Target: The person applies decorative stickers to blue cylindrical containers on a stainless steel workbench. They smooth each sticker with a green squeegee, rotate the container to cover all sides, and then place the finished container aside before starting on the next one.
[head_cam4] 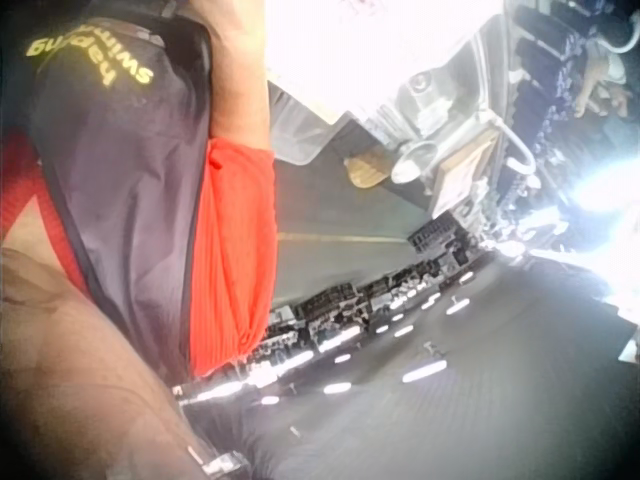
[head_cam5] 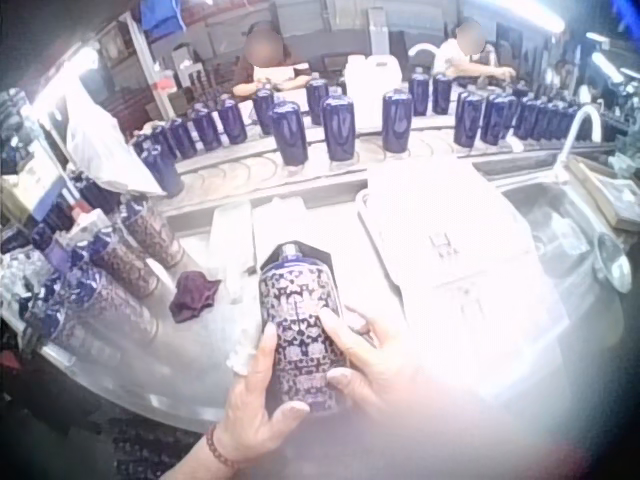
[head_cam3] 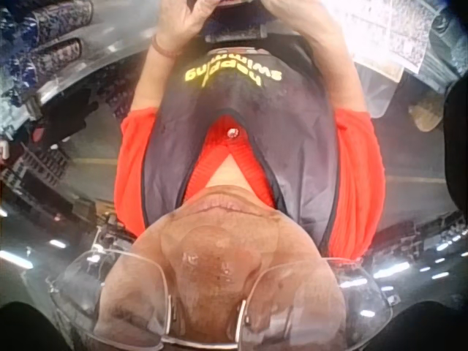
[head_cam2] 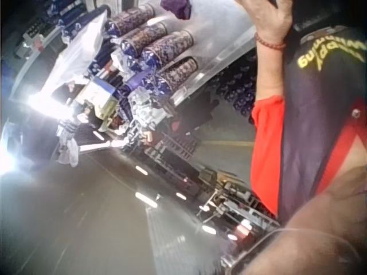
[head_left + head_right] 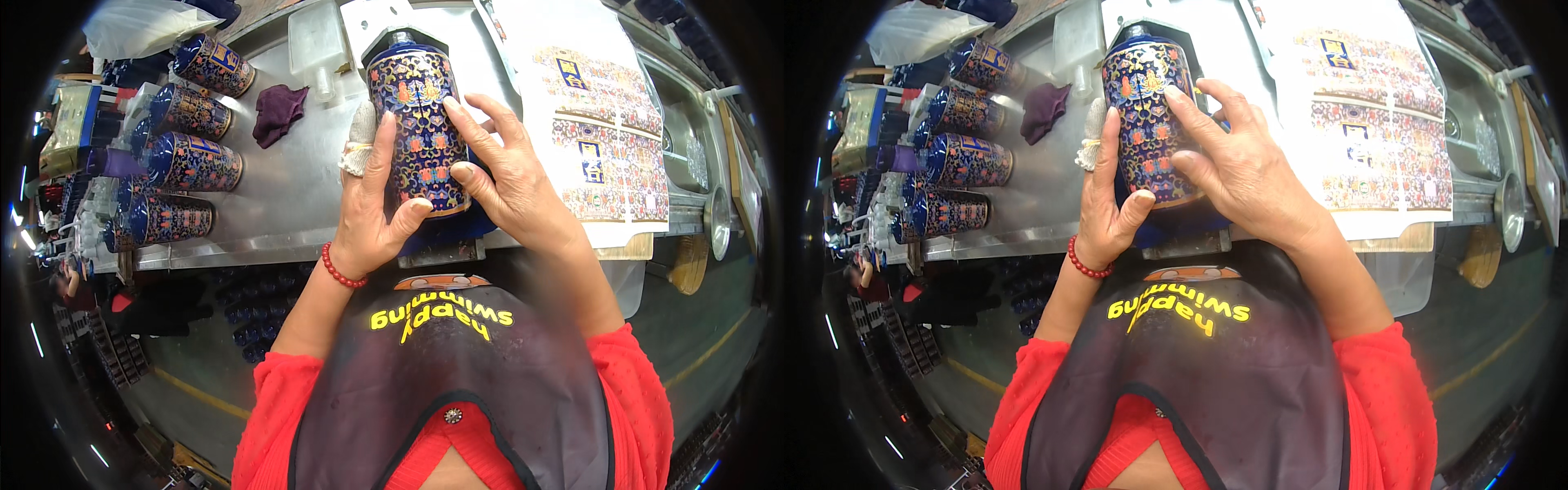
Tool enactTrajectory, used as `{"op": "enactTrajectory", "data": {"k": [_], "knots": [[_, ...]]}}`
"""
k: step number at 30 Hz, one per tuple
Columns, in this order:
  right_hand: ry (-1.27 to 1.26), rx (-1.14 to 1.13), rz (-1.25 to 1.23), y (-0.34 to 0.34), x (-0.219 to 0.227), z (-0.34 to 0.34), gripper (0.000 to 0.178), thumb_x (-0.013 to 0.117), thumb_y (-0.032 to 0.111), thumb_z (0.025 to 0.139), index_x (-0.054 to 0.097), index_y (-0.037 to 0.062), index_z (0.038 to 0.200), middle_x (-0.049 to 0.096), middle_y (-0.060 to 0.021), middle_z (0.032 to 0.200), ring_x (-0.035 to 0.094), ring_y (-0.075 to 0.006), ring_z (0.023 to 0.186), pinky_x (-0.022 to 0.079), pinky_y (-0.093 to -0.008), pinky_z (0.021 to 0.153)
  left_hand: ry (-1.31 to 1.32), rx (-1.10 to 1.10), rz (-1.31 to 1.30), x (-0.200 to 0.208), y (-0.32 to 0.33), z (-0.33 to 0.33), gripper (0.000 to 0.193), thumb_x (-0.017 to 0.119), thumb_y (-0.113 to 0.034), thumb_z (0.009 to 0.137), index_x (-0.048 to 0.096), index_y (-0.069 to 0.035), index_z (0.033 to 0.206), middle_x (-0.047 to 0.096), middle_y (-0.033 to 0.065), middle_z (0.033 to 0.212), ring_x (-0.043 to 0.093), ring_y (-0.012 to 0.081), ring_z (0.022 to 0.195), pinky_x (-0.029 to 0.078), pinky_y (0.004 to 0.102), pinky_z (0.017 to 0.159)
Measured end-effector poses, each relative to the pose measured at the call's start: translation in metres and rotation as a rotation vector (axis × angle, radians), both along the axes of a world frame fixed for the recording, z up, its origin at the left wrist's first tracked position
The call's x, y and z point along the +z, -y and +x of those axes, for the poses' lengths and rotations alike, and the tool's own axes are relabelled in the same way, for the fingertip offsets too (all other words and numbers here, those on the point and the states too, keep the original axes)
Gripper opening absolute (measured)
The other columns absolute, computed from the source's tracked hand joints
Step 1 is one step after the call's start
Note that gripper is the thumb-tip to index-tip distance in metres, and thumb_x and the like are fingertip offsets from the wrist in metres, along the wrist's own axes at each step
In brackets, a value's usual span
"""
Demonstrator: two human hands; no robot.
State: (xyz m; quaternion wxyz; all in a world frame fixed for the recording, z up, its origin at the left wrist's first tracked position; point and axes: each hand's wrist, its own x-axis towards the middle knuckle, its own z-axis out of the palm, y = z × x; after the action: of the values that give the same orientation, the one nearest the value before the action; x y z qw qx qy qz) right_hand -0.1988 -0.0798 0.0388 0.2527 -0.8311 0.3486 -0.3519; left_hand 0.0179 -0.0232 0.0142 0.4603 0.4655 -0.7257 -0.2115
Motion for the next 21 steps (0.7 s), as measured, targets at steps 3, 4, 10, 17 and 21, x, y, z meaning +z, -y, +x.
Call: {"op": "enactTrajectory", "data": {"k": [3, 4, 10, 17, 21], "knots": [[0.015, 0.022, 0.023, -0.004, 0.0, -0.001, 0.061, 0.073, 0.017, 0.091, 0.052, 0.0077, 0.147, 0.047, -0.0244, 0.143, 0.058, -0.0374, 0.106, 0.05, -0.0451, 0.097, -0.016, -0.006, 0.008, -0.001, 0.0, 0.0, 0.089, 0.065, -0.051, 0.095, 0.032, 0.004, 0.157, 0.04, 0.0292, 0.154, 0.038, 0.0435, 0.144, 0.027, 0.0493, 0.119], [0.016, 0.028, 0.021, -0.005, 0.0, -0.002, 0.062, 0.073, 0.017, 0.09, 0.051, 0.0071, 0.148, 0.047, -0.0244, 0.143, 0.058, -0.0369, 0.106, 0.05, -0.0451, 0.096, -0.03, -0.009, 0.027, -0.001, -0.001, 0.0, 0.089, 0.066, -0.051, 0.095, 0.032, 0.003, 0.157, 0.04, 0.0294, 0.154, 0.038, 0.0436, 0.144, 0.027, 0.0493, 0.119], [0.011, 0.048, 0.053, -0.015, 0.0, -0.005, 0.065, 0.073, 0.015, 0.09, 0.049, 0.0048, 0.149, 0.046, -0.0243, 0.143, 0.058, -0.0359, 0.106, 0.049, -0.0445, 0.097, 0.044, 0.035, 0.109, -0.001, -0.01, -0.002, 0.095, 0.066, -0.052, 0.092, 0.027, 0.006, 0.158, 0.034, 0.0327, 0.157, 0.034, 0.0457, 0.146, 0.022, 0.0514, 0.12], [0.013, 0.057, 0.06, -0.025, -0.003, -0.011, 0.066, 0.074, 0.015, 0.088, 0.05, 0.0085, 0.15, 0.044, -0.0235, 0.146, 0.054, -0.0383, 0.116, 0.046, -0.0463, 0.103, 0.347, 0.117, -0.143, -0.011, -0.025, -0.012, 0.104, 0.057, -0.071, 0.09, 0.027, 0.002, 0.159, 0.03, 0.0309, 0.159, 0.028, 0.0511, 0.146, 0.008, 0.0624, 0.119], [-0.048, 0.068, -0.039, -0.036, -0.002, -0.019, 0.07, 0.079, 0.01, 0.08, 0.055, 0.014, 0.146, 0.044, -0.0235, 0.147, 0.052, -0.0411, 0.12, 0.046, -0.048, 0.102, 0.399, 0.165, -0.193, -0.02, -0.037, -0.016, 0.092, 0.055, -0.066, 0.094, 0.037, 0.0, 0.156, 0.034, 0.0277, 0.159, 0.03, 0.0497, 0.145, 0.009, 0.0622, 0.12]]}}
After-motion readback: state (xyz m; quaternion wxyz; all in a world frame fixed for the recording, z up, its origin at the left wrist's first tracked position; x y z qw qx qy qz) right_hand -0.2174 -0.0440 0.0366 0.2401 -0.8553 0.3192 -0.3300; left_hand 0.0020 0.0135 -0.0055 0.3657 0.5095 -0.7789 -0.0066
